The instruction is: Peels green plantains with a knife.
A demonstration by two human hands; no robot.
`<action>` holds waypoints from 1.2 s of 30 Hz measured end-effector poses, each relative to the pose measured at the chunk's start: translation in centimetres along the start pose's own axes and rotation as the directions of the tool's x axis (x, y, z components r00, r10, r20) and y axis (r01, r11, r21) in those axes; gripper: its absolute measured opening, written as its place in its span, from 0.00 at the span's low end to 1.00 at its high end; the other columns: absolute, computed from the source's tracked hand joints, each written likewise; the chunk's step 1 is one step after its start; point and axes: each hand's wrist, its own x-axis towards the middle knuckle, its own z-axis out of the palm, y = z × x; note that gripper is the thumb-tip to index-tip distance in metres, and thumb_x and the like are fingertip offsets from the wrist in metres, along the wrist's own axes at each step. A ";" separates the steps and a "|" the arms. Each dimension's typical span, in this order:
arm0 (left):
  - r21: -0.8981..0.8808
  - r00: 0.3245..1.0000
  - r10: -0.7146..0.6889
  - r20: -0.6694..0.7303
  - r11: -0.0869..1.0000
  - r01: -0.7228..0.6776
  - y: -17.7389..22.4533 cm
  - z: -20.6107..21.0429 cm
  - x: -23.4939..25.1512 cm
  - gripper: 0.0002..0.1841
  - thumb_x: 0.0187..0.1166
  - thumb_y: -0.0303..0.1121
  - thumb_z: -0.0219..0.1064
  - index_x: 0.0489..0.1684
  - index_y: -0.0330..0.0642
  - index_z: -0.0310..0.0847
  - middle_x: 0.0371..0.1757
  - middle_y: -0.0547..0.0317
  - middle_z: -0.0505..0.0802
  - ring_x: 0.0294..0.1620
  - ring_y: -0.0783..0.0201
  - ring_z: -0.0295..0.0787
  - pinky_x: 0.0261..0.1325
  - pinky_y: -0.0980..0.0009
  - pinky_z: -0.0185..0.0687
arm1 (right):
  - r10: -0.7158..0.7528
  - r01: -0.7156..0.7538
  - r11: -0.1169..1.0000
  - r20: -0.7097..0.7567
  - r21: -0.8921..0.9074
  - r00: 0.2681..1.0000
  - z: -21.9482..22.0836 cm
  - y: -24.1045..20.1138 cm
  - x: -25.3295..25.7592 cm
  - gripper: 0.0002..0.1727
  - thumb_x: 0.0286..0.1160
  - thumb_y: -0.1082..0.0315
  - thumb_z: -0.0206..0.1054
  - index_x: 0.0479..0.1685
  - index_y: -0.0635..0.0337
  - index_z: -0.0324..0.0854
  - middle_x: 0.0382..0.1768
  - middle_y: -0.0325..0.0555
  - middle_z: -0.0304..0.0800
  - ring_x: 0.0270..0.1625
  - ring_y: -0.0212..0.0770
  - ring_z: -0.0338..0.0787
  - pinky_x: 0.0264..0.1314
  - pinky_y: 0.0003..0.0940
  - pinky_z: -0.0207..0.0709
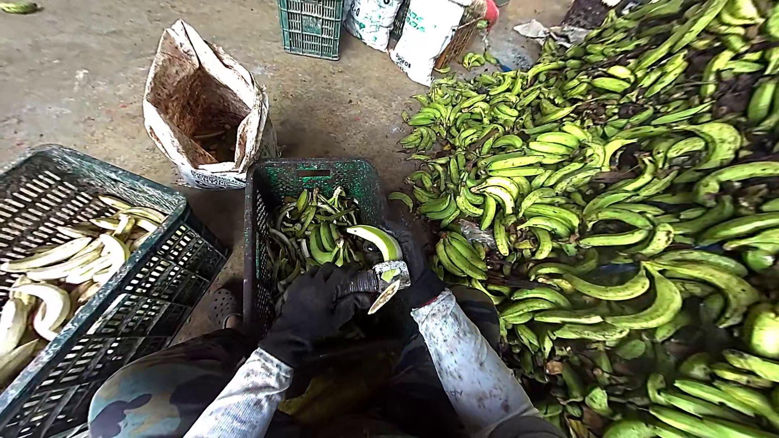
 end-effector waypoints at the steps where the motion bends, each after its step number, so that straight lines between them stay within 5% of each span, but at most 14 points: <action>1: -0.027 0.998 -0.058 0.026 0.998 0.059 0.2 -0.1 0.2 0.32 0.81 0.59 0.59 0.75 0.45 0.81 0.61 0.41 0.91 0.60 0.38 0.89 0.61 0.39 0.82 | 0.001 -0.001 1.000 -0.026 0.018 1.000 0.8 -0.1 0.4 0.16 0.92 0.59 0.47 0.53 0.51 0.81 0.38 0.36 0.87 0.38 0.28 0.86 0.42 0.26 0.84; 5: -0.178 0.911 -0.409 0.050 0.894 0.411 0.0 -0.6 1.3 0.25 0.85 0.49 0.59 0.76 0.46 0.79 0.61 0.43 0.91 0.61 0.43 0.89 0.66 0.39 0.80 | -0.082 0.075 0.979 -0.029 -0.192 0.996 3.0 -0.1 1.1 0.17 0.91 0.69 0.44 0.55 0.60 0.81 0.37 0.38 0.87 0.37 0.25 0.86 0.43 0.21 0.83; 8: -0.344 0.781 -0.623 0.051 0.723 0.599 -1.0 -1.9 1.5 0.20 0.89 0.47 0.57 0.72 0.49 0.77 0.46 0.50 0.92 0.46 0.52 0.90 0.54 0.44 0.83 | 0.054 -0.054 0.997 0.002 0.059 0.999 3.7 0.1 1.4 0.20 0.90 0.58 0.43 0.47 0.55 0.81 0.29 0.40 0.86 0.27 0.30 0.86 0.30 0.26 0.84; 10: -0.450 0.742 -0.671 0.005 0.661 0.601 -1.8 -2.7 1.2 0.20 0.90 0.49 0.58 0.70 0.46 0.78 0.43 0.50 0.91 0.42 0.54 0.88 0.51 0.47 0.82 | 0.008 -0.013 0.998 0.087 0.059 0.996 3.7 -0.5 1.1 0.21 0.90 0.58 0.43 0.53 0.53 0.84 0.35 0.39 0.91 0.34 0.29 0.89 0.38 0.26 0.87; 12: -0.543 0.753 -0.653 -0.082 0.663 0.516 -2.4 -2.9 0.7 0.25 0.87 0.56 0.56 0.70 0.50 0.78 0.42 0.55 0.90 0.40 0.60 0.86 0.46 0.53 0.83 | -0.067 0.068 0.988 0.017 -0.140 0.998 3.5 -0.8 1.6 0.21 0.89 0.57 0.44 0.56 0.52 0.84 0.32 0.35 0.88 0.28 0.25 0.84 0.29 0.21 0.82; 14: -0.581 0.752 -0.651 -0.104 0.654 0.485 -2.4 -3.4 0.4 0.27 0.84 0.64 0.55 0.72 0.59 0.77 0.43 0.60 0.90 0.40 0.63 0.87 0.45 0.54 0.84 | -0.141 0.115 0.861 -0.015 -0.496 0.990 2.9 -1.3 1.8 0.24 0.93 0.57 0.44 0.71 0.54 0.81 0.58 0.37 0.89 0.55 0.26 0.86 0.59 0.26 0.81; 18: -0.084 0.677 -0.709 0.197 0.676 0.732 -3.1 -5.3 -0.3 0.27 0.87 0.59 0.54 0.69 0.49 0.79 0.52 0.43 0.92 0.53 0.43 0.90 0.57 0.36 0.81 | 0.036 -0.211 0.521 -0.226 -0.827 0.973 3.1 -1.1 3.0 0.23 0.93 0.58 0.51 0.73 0.62 0.78 0.70 0.55 0.84 0.73 0.43 0.81 0.79 0.45 0.70; 21: 0.320 0.469 -0.766 0.441 0.622 0.715 -3.0 -4.8 -1.3 0.29 0.83 0.58 0.57 0.72 0.47 0.80 0.68 0.36 0.87 0.69 0.29 0.82 0.61 0.23 0.73 | 0.174 -0.141 0.234 -0.101 -0.962 0.980 2.4 2.6 5.9 0.23 0.94 0.57 0.49 0.67 0.64 0.82 0.63 0.61 0.86 0.67 0.54 0.85 0.72 0.56 0.75; 23: 0.330 0.462 -0.727 0.508 0.660 0.675 -3.1 -3.3 -2.1 0.30 0.81 0.62 0.58 0.71 0.50 0.81 0.67 0.39 0.88 0.69 0.32 0.83 0.62 0.24 0.74 | 0.272 0.025 0.108 0.053 -0.994 0.961 5.8 3.2 7.9 0.18 0.93 0.65 0.49 0.66 0.64 0.81 0.60 0.63 0.87 0.65 0.58 0.86 0.69 0.59 0.76; 24: 0.304 0.479 -0.695 0.536 0.688 0.659 -3.0 -2.9 -2.2 0.31 0.82 0.63 0.57 0.70 0.49 0.81 0.67 0.40 0.88 0.70 0.34 0.83 0.64 0.26 0.74 | 0.290 0.080 0.155 0.122 -0.985 0.949 8.3 3.1 8.9 0.18 0.92 0.67 0.49 0.67 0.62 0.80 0.60 0.62 0.87 0.64 0.58 0.87 0.68 0.58 0.78; 27: 0.266 0.488 -0.669 0.561 0.703 0.659 -2.7 -2.7 -1.8 0.31 0.81 0.63 0.57 0.67 0.48 0.82 0.65 0.41 0.90 0.69 0.36 0.85 0.64 0.27 0.75 | 0.258 -0.001 0.741 0.284 -0.671 0.923 15.7 3.0 13.4 0.23 0.92 0.52 0.45 0.66 0.57 0.78 0.51 0.49 0.89 0.49 0.42 0.90 0.51 0.42 0.86; 29: 0.261 0.446 -0.709 0.546 0.650 0.714 -2.5 -4.1 -1.2 0.31 0.82 0.63 0.57 0.67 0.47 0.81 0.64 0.41 0.89 0.69 0.37 0.84 0.65 0.28 0.75 | 0.221 -0.005 0.841 0.334 -0.541 0.916 19.9 2.0 15.6 0.25 0.89 0.48 0.49 0.70 0.56 0.75 0.57 0.50 0.90 0.50 0.43 0.93 0.49 0.42 0.88; 32: 0.180 0.446 -0.777 0.445 0.565 0.805 -3.3 -6.8 -1.5 0.31 0.83 0.61 0.57 0.69 0.45 0.81 0.65 0.40 0.89 0.69 0.35 0.84 0.64 0.28 0.75 | 0.028 0.270 0.460 0.317 -0.846 0.948 22.5 1.5 15.4 0.21 0.94 0.61 0.48 0.72 0.64 0.76 0.66 0.56 0.84 0.64 0.48 0.87 0.67 0.48 0.82; 36: 0.092 0.450 -0.839 0.307 0.497 0.863 -4.9 -9.9 -2.5 0.30 0.83 0.62 0.56 0.71 0.48 0.78 0.62 0.42 0.90 0.66 0.38 0.86 0.61 0.31 0.77 | 0.108 0.144 -0.042 0.139 -0.989 0.984 14.6 6.9 16.6 0.27 0.93 0.55 0.46 0.82 0.60 0.69 0.67 0.64 0.84 0.67 0.63 0.86 0.70 0.64 0.75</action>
